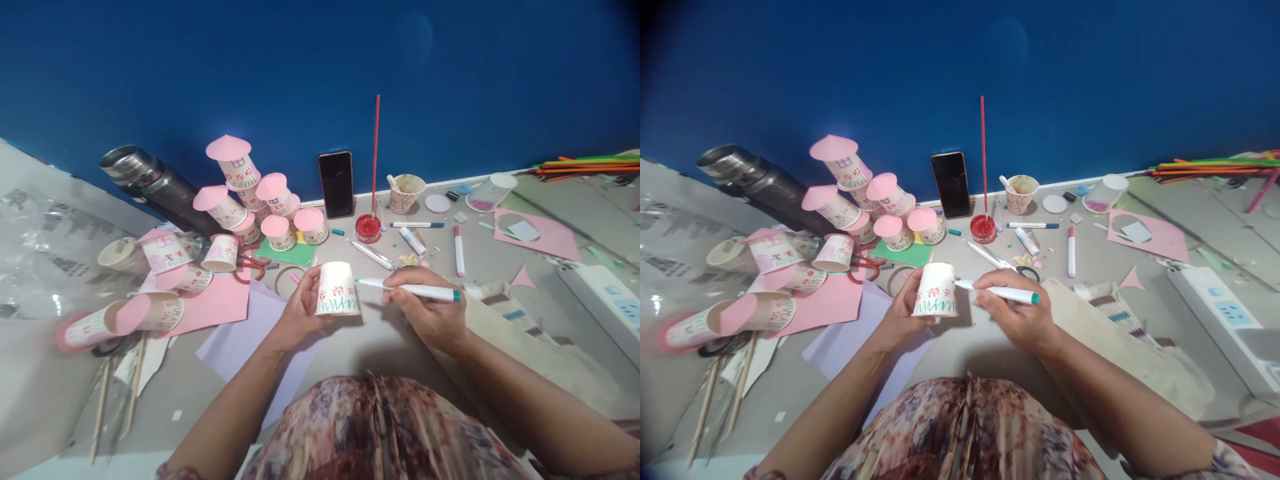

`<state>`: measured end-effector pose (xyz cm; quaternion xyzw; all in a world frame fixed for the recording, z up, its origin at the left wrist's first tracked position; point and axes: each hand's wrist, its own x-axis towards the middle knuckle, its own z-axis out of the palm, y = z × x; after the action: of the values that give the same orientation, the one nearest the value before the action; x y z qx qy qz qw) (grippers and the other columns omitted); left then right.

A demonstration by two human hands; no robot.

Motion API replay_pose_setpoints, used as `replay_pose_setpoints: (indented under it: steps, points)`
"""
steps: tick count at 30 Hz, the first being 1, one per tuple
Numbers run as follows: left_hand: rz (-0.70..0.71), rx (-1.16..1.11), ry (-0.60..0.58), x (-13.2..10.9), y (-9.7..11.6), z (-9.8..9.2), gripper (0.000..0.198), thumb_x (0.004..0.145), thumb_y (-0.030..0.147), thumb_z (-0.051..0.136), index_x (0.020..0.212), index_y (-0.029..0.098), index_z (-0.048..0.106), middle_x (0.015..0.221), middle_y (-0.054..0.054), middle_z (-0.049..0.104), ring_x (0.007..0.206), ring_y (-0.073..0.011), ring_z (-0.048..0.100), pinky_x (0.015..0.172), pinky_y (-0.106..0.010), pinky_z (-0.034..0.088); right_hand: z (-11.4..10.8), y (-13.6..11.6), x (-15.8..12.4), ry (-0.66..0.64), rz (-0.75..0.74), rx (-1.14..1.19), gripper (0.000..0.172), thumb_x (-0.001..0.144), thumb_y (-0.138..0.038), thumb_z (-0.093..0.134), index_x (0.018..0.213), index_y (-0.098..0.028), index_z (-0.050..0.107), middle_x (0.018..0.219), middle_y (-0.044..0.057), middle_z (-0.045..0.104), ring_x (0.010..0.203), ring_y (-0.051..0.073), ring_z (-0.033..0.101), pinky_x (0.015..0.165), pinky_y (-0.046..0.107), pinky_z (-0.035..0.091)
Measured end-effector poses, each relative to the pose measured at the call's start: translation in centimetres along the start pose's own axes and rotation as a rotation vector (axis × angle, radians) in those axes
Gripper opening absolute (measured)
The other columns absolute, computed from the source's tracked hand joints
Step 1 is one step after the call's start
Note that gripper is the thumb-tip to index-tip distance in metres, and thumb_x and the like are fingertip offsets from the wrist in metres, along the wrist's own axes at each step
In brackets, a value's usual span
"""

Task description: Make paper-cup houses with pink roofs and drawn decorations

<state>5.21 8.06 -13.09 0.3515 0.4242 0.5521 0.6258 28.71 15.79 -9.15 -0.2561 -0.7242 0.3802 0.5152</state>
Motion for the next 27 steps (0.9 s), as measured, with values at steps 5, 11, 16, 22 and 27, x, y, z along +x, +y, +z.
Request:
replay_pose_setpoints:
  steps: [5,11,16,22,27]
  points:
    - [-0.062,-0.138,-0.026,-0.2,0.5,0.5,0.097,0.063,0.024,0.099,0.147,0.028,0.05,0.137,-0.016,0.072,0.124,-0.0344,0.072,0.1,-0.044,0.058,0.3,1.0,-0.3,-0.017,0.06,-0.049,0.023,0.099,-0.023,0.07,0.122,-0.027,0.071,0.096,0.003,0.082,0.072,0.016,0.075,0.067,0.028,0.061]
    - [-0.086,-0.164,-0.054,-0.4,0.2,1.3,0.099,0.061,0.025,0.1,0.148,0.027,0.052,0.142,-0.017,0.07,0.132,-0.0389,0.067,0.1,-0.045,0.058,1.1,2.4,-0.5,-0.235,0.128,-0.119,0.089,0.07,-0.059,0.094,0.144,-0.025,0.059,0.134,0.015,0.074,0.113,0.034,0.074,0.095,0.046,0.061]
    - [-0.069,-0.112,-0.082,-0.5,-0.1,1.5,0.096,0.061,0.028,0.101,0.145,0.031,0.056,0.157,-0.016,0.057,0.137,-0.0407,0.062,0.102,-0.048,0.059,1.2,2.4,-0.6,-0.289,0.129,-0.186,0.095,0.072,-0.06,0.092,0.151,-0.025,0.053,0.14,0.017,0.07,0.123,0.037,0.069,0.101,0.05,0.058]
    - [0.08,0.129,-0.083,-0.1,0.1,0.3,0.106,0.063,0.038,0.101,0.154,0.035,0.047,0.168,-0.014,0.043,0.151,-0.0398,0.047,0.115,-0.052,0.051,0.3,2.6,0.1,-0.37,-0.004,-0.354,0.092,0.077,-0.056,0.089,0.153,-0.023,0.05,0.136,0.018,0.07,0.11,0.035,0.07,0.089,0.049,0.06]
    - [0.266,0.484,-0.055,-0.3,0.6,-0.6,0.101,0.071,0.044,0.096,0.158,0.036,0.044,0.175,-0.012,0.029,0.16,-0.0393,0.032,0.125,-0.054,0.041,0.0,2.8,0.6,-0.518,-0.084,-0.532,0.086,0.077,-0.048,0.09,0.15,-0.02,0.052,0.137,0.019,0.071,0.116,0.04,0.068,0.094,0.056,0.058]
